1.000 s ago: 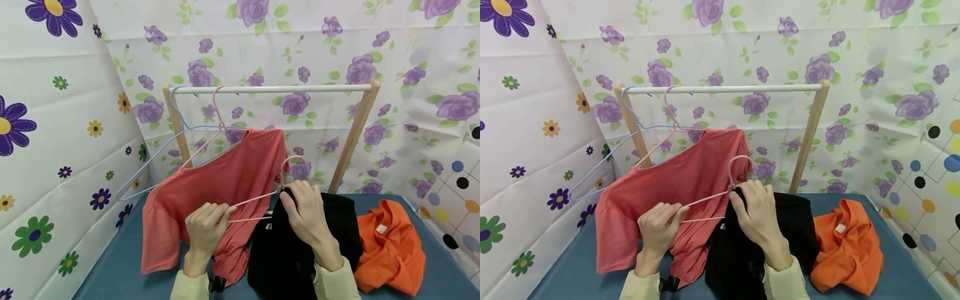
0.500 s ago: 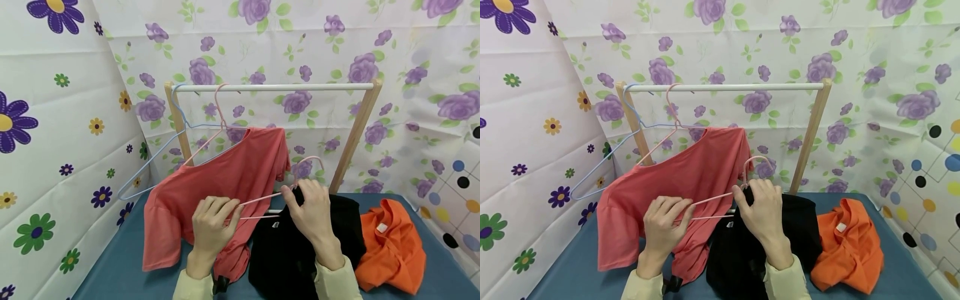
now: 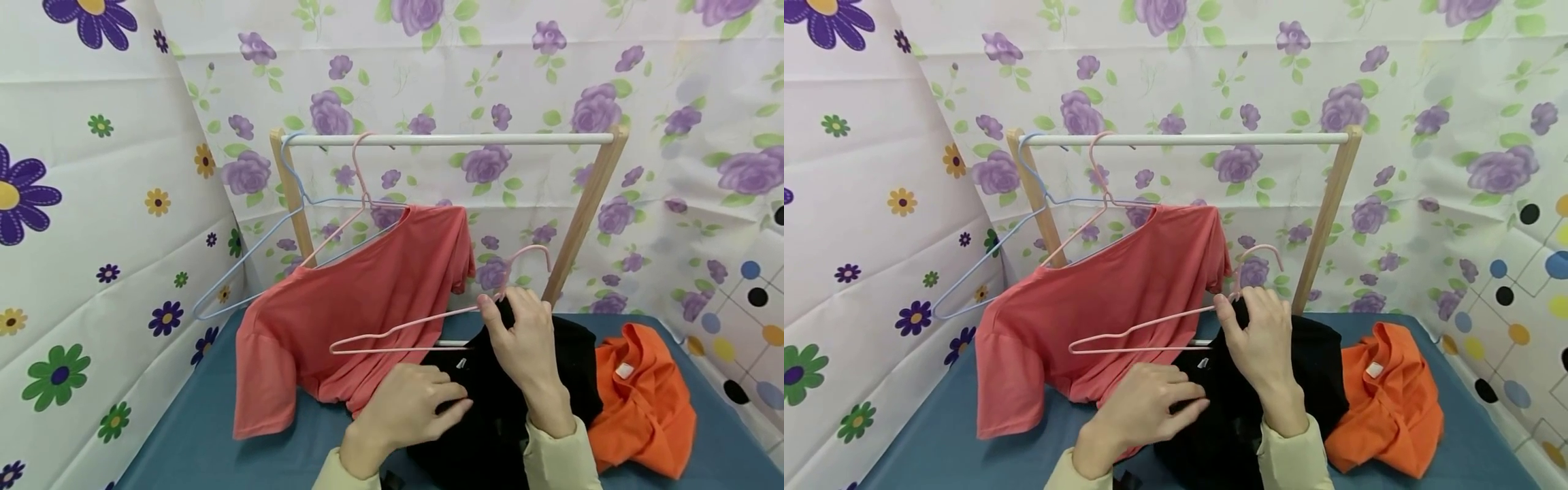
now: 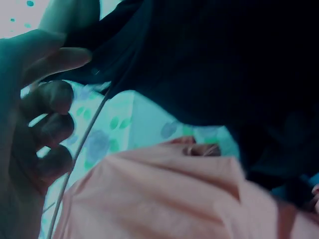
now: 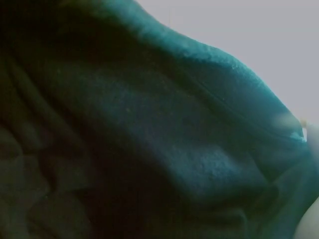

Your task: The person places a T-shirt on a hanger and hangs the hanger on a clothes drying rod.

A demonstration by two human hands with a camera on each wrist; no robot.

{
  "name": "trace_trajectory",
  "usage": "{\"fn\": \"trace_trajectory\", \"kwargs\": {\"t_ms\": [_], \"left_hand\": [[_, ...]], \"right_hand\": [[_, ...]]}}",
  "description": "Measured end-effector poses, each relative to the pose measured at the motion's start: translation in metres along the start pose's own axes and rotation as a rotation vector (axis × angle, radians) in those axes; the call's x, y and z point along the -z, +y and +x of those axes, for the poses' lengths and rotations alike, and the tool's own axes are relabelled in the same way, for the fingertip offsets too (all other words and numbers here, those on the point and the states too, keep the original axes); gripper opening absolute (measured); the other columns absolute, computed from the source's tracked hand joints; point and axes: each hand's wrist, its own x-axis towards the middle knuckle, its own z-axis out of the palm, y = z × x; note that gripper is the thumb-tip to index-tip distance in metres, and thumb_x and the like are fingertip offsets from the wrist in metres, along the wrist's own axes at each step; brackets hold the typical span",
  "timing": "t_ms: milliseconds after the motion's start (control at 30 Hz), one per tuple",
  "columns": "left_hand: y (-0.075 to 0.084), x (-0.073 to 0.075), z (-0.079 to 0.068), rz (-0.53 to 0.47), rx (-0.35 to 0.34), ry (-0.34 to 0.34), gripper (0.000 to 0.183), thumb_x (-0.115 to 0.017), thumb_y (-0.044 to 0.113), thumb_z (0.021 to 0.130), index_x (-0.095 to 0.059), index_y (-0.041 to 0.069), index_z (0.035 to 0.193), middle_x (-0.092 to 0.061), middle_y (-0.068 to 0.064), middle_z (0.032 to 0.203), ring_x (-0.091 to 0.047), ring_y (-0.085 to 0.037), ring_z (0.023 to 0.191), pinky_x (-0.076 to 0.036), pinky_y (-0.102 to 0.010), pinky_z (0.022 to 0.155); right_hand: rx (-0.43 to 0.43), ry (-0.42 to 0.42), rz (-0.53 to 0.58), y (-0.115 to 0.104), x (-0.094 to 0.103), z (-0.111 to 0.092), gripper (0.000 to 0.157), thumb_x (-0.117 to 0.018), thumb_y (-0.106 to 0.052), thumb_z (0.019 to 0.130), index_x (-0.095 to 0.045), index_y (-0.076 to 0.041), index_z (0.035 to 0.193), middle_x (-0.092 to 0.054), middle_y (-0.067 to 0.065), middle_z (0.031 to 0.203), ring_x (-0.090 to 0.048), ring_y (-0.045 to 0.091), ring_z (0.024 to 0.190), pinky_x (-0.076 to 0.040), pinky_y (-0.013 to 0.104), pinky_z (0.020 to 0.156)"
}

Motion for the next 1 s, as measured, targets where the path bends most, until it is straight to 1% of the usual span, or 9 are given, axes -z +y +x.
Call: {"fn": "trace_trajectory", "kwargs": {"t_ms": [100,200,367,533,600,667,867,933,1000], "left_hand": [[0.004,-0.010,-0.002,0.004,0.033,-0.102,0.015,-0.066,0.034,0.094,-0.076,0.027,0.084,-0.060,0.015,0.068,-0.056,0.001,0.062,-0.042,-0.011,0.058],[0.007,-0.015,-0.002,0.017,0.037,-0.170,0.018,-0.064,0.039,0.094,-0.075,0.029,0.083,-0.058,0.017,0.066,-0.055,0.003,0.060,-0.040,-0.011,0.054],[0.011,-0.018,0.000,0.018,0.048,-0.263,0.023,-0.064,0.045,0.093,-0.070,0.031,0.075,-0.048,0.019,0.057,-0.047,0.006,0.052,-0.031,-0.011,0.046],[0.012,-0.018,0.000,-0.005,0.089,-0.361,0.025,-0.065,0.052,0.090,-0.072,0.033,0.076,-0.053,0.021,0.059,-0.045,0.008,0.052,-0.031,-0.010,0.046],[0.012,-0.018,-0.001,-0.014,0.107,-0.384,0.025,-0.065,0.055,0.088,-0.073,0.034,0.077,-0.055,0.022,0.060,-0.046,0.008,0.052,-0.032,-0.010,0.047],[0.011,-0.018,-0.002,-0.025,0.131,-0.402,0.028,-0.065,0.058,0.086,-0.070,0.034,0.073,-0.051,0.023,0.058,-0.043,0.008,0.050,-0.031,-0.011,0.046],[0.000,-0.010,-0.008,-0.091,0.212,-0.406,0.036,-0.069,0.060,0.082,-0.059,0.031,0.062,-0.037,0.020,0.050,-0.034,0.007,0.044,-0.028,-0.014,0.042],[-0.007,-0.004,-0.011,-0.127,0.264,-0.422,0.039,-0.068,0.060,0.082,-0.057,0.030,0.061,-0.036,0.017,0.049,-0.034,0.004,0.044,-0.029,-0.016,0.043],[-0.014,0.004,-0.013,-0.161,0.330,-0.441,0.037,-0.066,0.061,0.083,-0.061,0.030,0.063,-0.041,0.016,0.052,-0.039,0.002,0.046,-0.032,-0.018,0.045]], "right_hand": [[-0.015,-0.011,0.006,0.001,0.001,-0.001,0.026,-0.061,-0.030,0.097,-0.056,-0.013,0.079,-0.053,-0.001,0.071,-0.046,0.018,0.068,-0.024,0.036,0.066],[-0.023,-0.013,0.013,0.002,0.003,0.000,0.024,-0.061,-0.029,0.097,-0.058,-0.012,0.080,-0.055,0.000,0.073,-0.048,0.019,0.071,-0.025,0.036,0.066],[-0.027,-0.004,0.021,0.004,0.006,0.001,0.024,-0.061,-0.028,0.097,-0.057,-0.012,0.080,-0.055,0.000,0.073,-0.049,0.020,0.074,-0.025,0.036,0.067],[-0.031,0.004,0.023,0.007,0.010,0.002,0.023,-0.061,-0.027,0.097,-0.058,-0.011,0.081,-0.056,0.002,0.074,-0.051,0.022,0.077,-0.028,0.038,0.070],[-0.034,0.004,0.024,0.008,0.011,0.002,0.023,-0.061,-0.027,0.097,-0.059,-0.010,0.081,-0.057,0.003,0.076,-0.052,0.023,0.078,-0.029,0.039,0.071],[-0.037,0.005,0.031,0.010,0.013,0.003,0.022,-0.061,-0.026,0.097,-0.059,-0.010,0.082,-0.058,0.004,0.077,-0.052,0.024,0.078,-0.031,0.040,0.072],[-0.072,0.011,0.037,0.015,0.021,0.003,0.020,-0.061,-0.023,0.097,-0.060,-0.008,0.085,-0.059,0.006,0.077,-0.054,0.025,0.078,-0.034,0.039,0.070],[-0.081,0.016,0.034,0.017,0.024,0.003,0.020,-0.061,-0.023,0.097,-0.060,-0.007,0.085,-0.059,0.007,0.077,-0.054,0.025,0.077,-0.034,0.037,0.069],[-0.088,0.018,0.030,0.019,0.027,0.003,0.020,-0.060,-0.023,0.098,-0.061,-0.007,0.085,-0.059,0.007,0.078,-0.054,0.023,0.076,-0.035,0.035,0.068]]}}
